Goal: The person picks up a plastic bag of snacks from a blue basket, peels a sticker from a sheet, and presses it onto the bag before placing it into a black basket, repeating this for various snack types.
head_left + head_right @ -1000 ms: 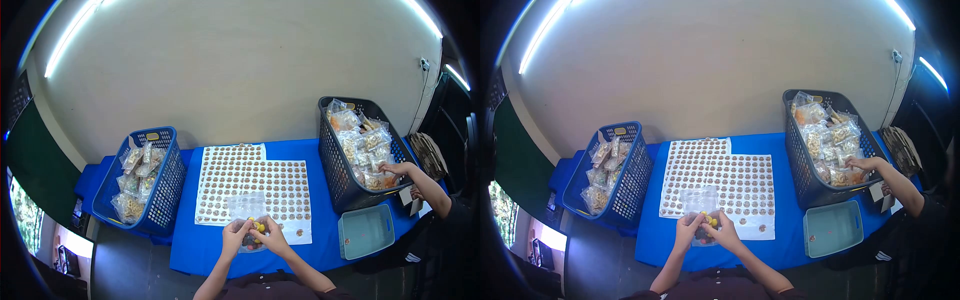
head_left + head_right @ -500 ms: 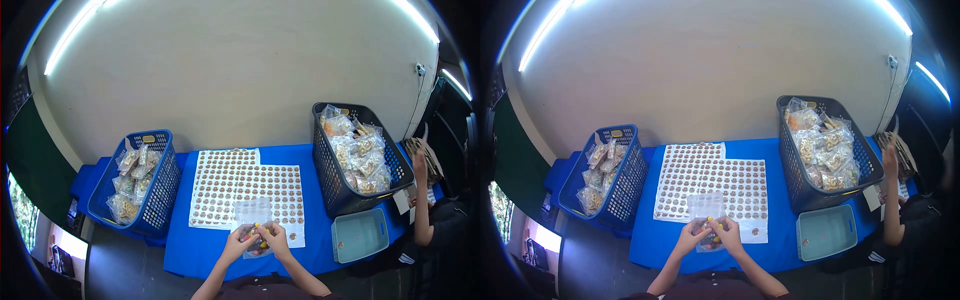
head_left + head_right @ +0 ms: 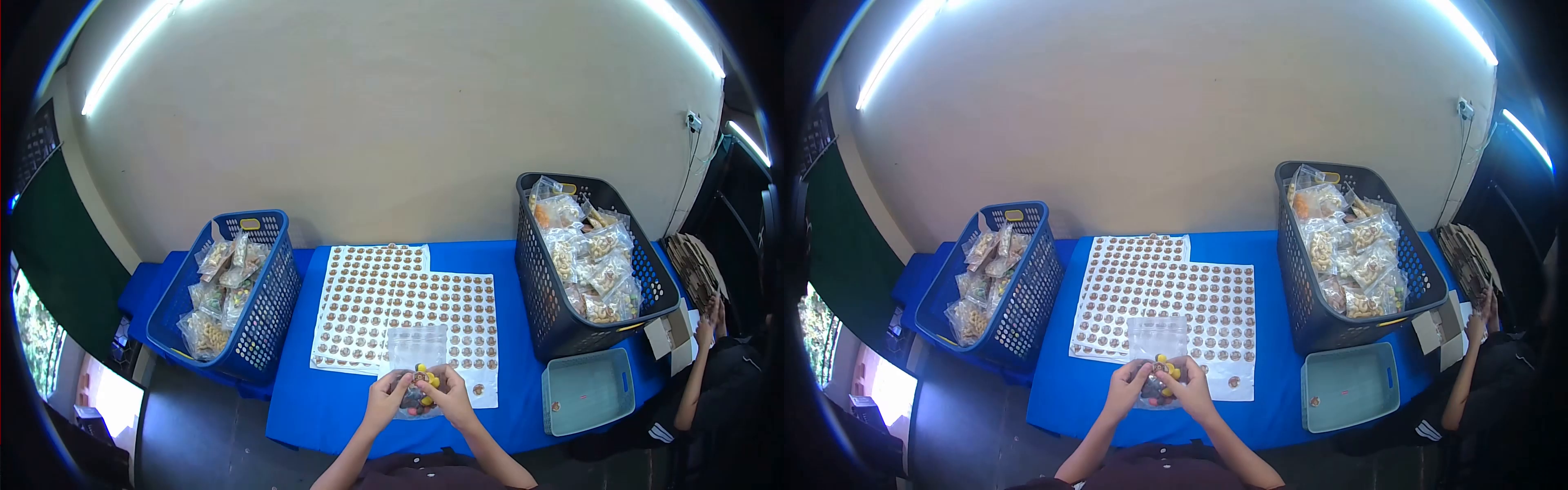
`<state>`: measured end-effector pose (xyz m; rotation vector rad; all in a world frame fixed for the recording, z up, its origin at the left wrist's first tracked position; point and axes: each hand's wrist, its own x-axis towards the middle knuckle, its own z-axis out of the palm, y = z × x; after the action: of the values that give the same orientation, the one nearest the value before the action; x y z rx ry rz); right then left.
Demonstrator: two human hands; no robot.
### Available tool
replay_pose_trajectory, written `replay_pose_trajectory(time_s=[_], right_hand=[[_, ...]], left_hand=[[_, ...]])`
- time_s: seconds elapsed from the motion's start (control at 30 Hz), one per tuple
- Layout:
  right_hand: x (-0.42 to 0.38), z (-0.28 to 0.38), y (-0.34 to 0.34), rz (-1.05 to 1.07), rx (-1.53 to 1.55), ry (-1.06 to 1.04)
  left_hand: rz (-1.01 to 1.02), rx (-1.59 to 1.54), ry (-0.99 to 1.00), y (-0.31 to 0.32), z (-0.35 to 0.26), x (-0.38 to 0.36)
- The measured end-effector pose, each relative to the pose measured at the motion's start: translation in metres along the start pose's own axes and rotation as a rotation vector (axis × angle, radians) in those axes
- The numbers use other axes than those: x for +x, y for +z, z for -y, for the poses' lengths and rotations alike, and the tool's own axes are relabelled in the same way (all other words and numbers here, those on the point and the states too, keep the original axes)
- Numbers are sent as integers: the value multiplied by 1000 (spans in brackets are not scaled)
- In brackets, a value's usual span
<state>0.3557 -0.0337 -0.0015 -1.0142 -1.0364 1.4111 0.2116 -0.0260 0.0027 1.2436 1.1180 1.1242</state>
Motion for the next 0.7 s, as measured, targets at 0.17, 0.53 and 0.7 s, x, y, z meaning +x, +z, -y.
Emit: replay_pose_trajectory(time_s=[0.17,0.53,0.7], right_hand=[[-5,-6,5,-20,3,-45],[2,47,5,-191,-745,-577],[5,31,20,4,-891,-571]], left_hand=[[-148,-167,14,1,-17,5],[-146,489,281,-24,-51,4],[-8,476,287,-20,-41,-2]])
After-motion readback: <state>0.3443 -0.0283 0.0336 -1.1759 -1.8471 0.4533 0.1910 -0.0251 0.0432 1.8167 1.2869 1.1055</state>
